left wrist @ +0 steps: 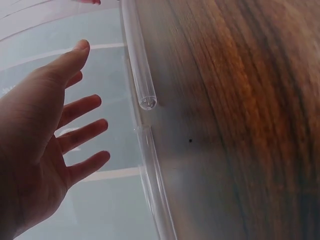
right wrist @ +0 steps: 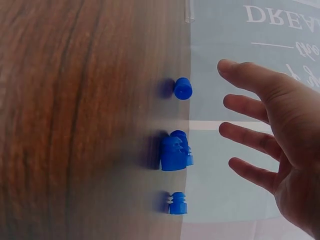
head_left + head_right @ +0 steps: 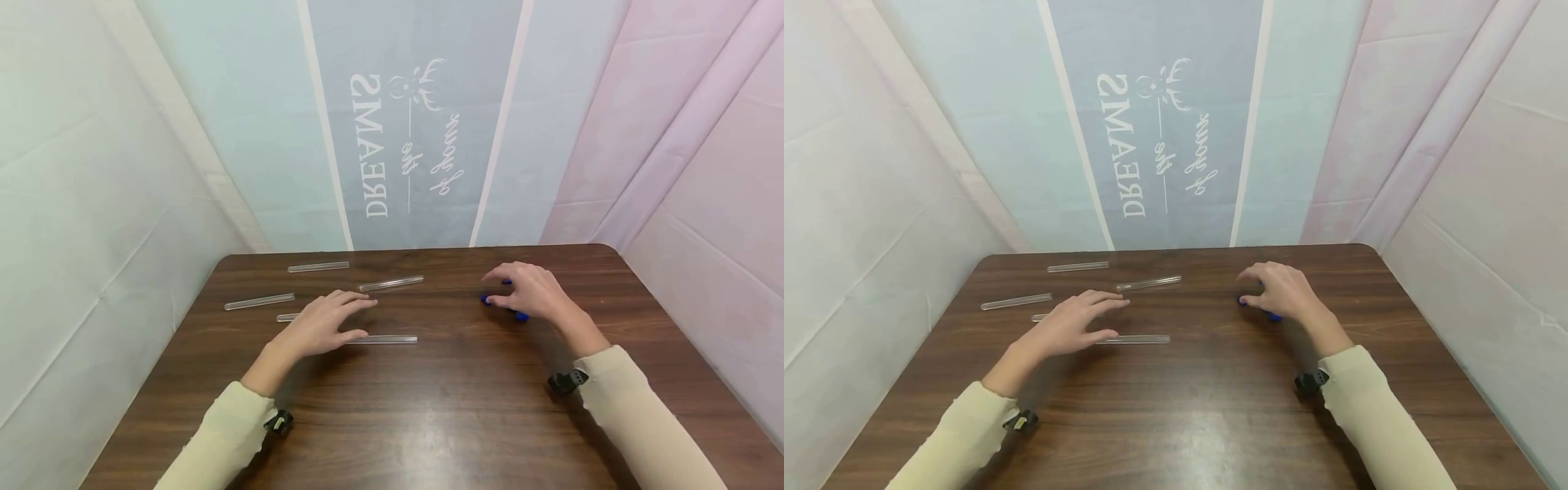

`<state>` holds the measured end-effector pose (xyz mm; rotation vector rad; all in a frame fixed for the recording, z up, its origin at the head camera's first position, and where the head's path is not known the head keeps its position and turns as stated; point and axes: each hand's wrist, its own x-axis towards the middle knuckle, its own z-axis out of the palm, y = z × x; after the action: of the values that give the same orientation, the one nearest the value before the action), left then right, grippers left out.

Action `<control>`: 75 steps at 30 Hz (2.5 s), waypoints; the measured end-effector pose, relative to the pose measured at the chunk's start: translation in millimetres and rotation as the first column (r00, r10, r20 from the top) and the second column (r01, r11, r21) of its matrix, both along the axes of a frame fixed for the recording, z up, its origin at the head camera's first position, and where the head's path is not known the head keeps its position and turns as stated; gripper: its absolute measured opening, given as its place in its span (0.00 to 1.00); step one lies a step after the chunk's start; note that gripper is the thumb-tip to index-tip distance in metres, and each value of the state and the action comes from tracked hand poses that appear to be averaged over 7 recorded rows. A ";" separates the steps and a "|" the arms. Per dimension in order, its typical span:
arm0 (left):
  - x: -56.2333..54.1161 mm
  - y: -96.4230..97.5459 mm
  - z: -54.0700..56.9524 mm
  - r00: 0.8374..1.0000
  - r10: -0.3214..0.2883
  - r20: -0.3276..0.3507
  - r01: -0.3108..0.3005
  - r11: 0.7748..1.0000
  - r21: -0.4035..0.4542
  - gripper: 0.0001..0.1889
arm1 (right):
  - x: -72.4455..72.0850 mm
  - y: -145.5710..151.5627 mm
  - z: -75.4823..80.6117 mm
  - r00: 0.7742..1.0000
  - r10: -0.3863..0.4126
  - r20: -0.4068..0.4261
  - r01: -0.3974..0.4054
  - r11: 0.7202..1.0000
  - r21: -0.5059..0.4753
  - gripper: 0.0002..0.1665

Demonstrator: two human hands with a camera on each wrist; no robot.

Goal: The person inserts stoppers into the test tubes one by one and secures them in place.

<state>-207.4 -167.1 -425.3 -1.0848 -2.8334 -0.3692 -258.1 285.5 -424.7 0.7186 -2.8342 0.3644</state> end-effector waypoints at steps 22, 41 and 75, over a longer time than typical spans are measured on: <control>-0.7 15.6 -11.7 0.996 -0.040 0.085 0.042 0.999 -0.026 0.24 | -1.0 -2.9 -14.2 0.998 -0.031 0.055 0.028 0.998 0.048 0.15; -7.3 24.0 -19.5 0.994 -0.077 0.075 0.079 0.997 -0.017 0.15 | -7.2 -10.7 -20.1 0.996 -0.024 0.089 0.018 0.998 0.067 0.07; -43.6 15.5 -60.7 0.986 -0.137 0.091 0.137 0.991 0.000 0.12 | -8.4 -12.6 -16.8 0.995 -0.010 0.098 0.006 0.999 0.047 0.08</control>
<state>-251.0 -151.6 -485.9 -1.3011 -2.8465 -0.4312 -266.4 273.0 -441.5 0.7172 -2.9460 0.3428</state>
